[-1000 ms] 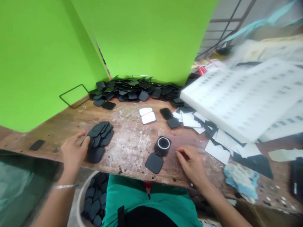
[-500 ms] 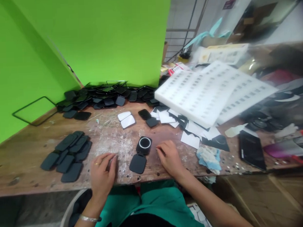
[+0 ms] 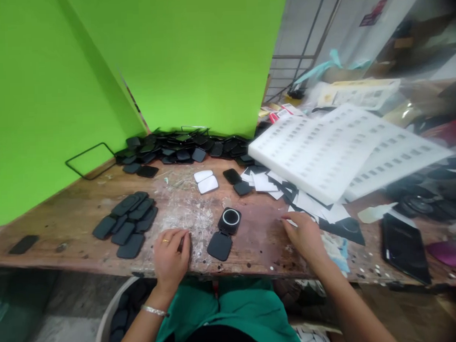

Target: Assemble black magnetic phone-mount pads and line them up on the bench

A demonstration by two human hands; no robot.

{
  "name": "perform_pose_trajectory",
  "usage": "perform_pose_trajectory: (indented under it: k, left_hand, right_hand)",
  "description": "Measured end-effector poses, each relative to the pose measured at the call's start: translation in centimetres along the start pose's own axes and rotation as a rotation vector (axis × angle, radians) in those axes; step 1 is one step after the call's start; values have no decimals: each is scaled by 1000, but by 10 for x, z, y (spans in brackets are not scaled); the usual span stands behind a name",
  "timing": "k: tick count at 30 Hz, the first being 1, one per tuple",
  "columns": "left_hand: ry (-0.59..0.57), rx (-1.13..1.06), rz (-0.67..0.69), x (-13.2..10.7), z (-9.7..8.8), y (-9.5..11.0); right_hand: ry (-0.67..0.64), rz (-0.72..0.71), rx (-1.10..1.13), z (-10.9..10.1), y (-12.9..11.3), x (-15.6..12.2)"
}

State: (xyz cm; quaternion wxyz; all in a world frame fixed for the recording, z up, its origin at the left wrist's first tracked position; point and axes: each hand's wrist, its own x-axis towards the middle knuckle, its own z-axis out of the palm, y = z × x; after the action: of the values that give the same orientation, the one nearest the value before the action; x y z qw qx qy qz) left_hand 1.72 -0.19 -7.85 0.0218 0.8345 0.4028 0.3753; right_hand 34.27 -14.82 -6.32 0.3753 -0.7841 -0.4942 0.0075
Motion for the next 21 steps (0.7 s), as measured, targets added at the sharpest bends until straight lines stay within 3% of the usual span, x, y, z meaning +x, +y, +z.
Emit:
perform_pose_trajectory:
  k: [4,9,14,16,18,21]
  left_hand:
    - [-10,-11,-10,-2,0,1]
    - [-23,-11,-8,-6,1,-1]
    - [-10,13,16,-6,-1,1]
    - [0,29,21,-5,-1,2]
    - [-1,33,22,-4,0,2]
    - [-29,15,31,-4,3,0]
  right_hand:
    - [-204,4,212,35,-51,32]
    - [-253,-38,201,104,-114,97]
    - [-297,26,172,158,-150,135]
    - [-290,31,192,159,-157,135]
    - [-264,27,230,142,-157,125]
    - [-188,56,273,80,-138,88]
